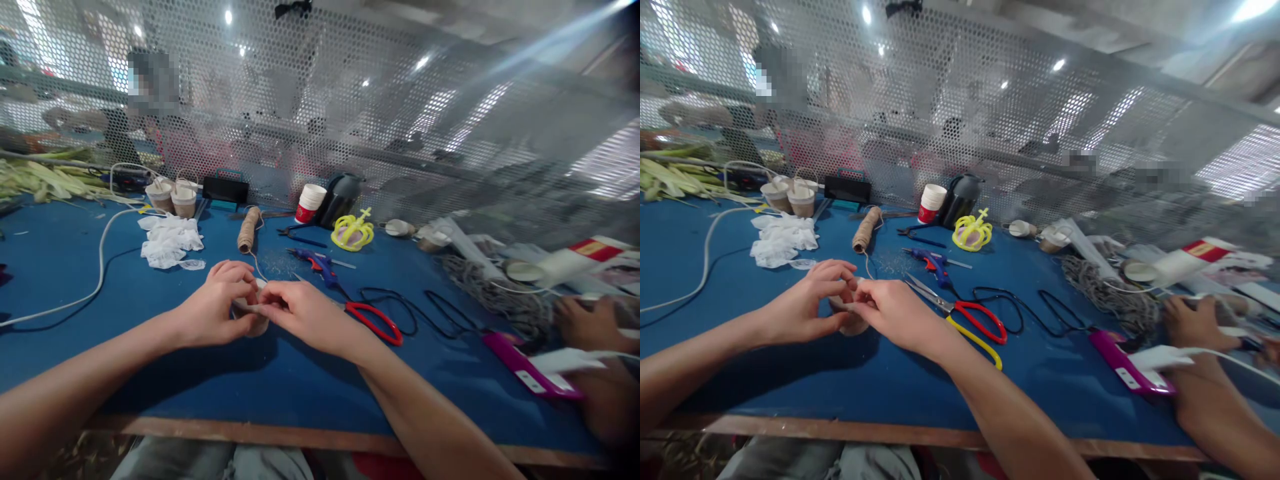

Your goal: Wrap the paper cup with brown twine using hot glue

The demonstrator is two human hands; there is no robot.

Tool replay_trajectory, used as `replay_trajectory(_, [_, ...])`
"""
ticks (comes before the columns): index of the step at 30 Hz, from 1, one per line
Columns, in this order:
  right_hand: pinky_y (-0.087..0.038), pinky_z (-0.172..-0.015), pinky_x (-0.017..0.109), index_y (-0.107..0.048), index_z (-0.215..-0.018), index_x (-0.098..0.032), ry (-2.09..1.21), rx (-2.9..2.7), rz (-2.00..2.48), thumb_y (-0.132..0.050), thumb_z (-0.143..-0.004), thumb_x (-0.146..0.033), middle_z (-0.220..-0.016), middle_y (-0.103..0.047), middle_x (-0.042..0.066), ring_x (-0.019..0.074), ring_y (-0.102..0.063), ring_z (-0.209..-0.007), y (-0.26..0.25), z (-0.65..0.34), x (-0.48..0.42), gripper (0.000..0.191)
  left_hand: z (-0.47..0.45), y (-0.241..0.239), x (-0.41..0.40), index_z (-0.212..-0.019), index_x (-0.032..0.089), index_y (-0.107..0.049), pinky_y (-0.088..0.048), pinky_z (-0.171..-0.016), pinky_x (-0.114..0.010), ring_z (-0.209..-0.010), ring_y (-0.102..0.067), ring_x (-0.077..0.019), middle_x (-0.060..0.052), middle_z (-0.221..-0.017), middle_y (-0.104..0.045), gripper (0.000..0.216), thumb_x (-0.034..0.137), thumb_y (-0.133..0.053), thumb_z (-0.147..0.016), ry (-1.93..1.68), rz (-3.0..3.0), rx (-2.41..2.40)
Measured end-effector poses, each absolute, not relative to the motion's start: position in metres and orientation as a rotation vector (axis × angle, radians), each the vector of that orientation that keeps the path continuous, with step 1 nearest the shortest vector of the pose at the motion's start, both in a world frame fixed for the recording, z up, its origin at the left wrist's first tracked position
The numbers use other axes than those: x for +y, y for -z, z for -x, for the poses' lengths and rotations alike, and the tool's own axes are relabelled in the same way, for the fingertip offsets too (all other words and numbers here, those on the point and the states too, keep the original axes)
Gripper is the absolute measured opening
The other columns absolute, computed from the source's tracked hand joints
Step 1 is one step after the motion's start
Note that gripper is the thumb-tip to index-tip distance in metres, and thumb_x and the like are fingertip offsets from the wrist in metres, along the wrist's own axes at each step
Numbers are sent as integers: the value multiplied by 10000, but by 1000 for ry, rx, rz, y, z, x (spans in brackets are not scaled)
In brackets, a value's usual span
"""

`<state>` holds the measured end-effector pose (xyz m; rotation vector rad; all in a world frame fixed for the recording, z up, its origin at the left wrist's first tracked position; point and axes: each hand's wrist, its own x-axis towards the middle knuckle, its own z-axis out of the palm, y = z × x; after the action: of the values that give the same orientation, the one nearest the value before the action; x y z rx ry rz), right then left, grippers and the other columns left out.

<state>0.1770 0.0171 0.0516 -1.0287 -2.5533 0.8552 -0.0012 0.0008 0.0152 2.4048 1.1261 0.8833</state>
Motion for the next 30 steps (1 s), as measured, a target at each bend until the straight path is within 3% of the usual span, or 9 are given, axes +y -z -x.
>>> replay_trajectory(4, [-354,-579,224,-576,-810,-167,-804,-2549,1057,-508,-835,-215,-674,-574,-16,97,-493,-596,-53,-175,18,87,0,-13,2,-652,168,-543,-322,-973,-446,-1092,-456,-250,-54,-884,-577,72,204,-548,-714,-905,-2319,1172])
replay_trajectory(8, [-380,-589,233,-578,-992,-162,-689,-2509,1122,-532,-788,-153,-699,-585,-4,105,-514,-605,-56,-178,25,210,6,-14,7,-671,165,-542,-368,-938,-399,-1071,-483,-247,-72,-927,-588,76,231,-547,-708,-898,-2086,1138])
replay_trajectory(13, [-428,-671,260,-616,-790,-151,-494,-2442,1049,-518,-755,-92,-796,-595,32,115,-537,-685,-62,-181,43,120,10,-15,9,-671,162,-558,-367,-954,-366,-1057,-509,-224,-64,-972,-591,98,251,-585,-702,-836,-1754,954])
replay_trajectory(16, [-454,-731,268,-625,-776,-153,-639,-2336,932,-545,-746,-107,-848,-611,34,117,-566,-744,-61,-172,54,97,9,-14,6,-670,151,-562,-397,-927,-360,-1037,-528,-218,-64,-998,-589,117,252,-616,-695,-769,-1620,800])
replay_trajectory(20, [-480,-777,259,-644,-832,-139,-1125,-2273,811,-520,-753,-80,-900,-653,42,123,-610,-838,-52,-151,63,158,8,-13,1,-673,157,-552,-408,-927,-376,-1108,-515,-240,-71,-1140,-583,166,294,-641,-706,-684,-1474,629])
replay_trajectory(24, [-511,-676,218,-647,-909,-102,-1291,-2236,1087,-495,-774,-51,-822,-689,49,116,-641,-757,-38,-142,72,209,9,-14,-2,-662,175,-544,-336,-1013,-402,-1261,-390,-254,-47,-1306,-493,193,328,-651,-713,-702,-1473,612])
replay_trajectory(30, [-516,-609,244,-519,-1163,-152,-833,-2010,1485,-374,-887,-140,-1162,-577,110,113,-637,-731,-32,-191,103,312,11,-12,0,-661,171,-534,-166,-1095,-472,-1378,-142,-264,-14,-1490,-208,203,335,-627,-739,-838,-1617,709])
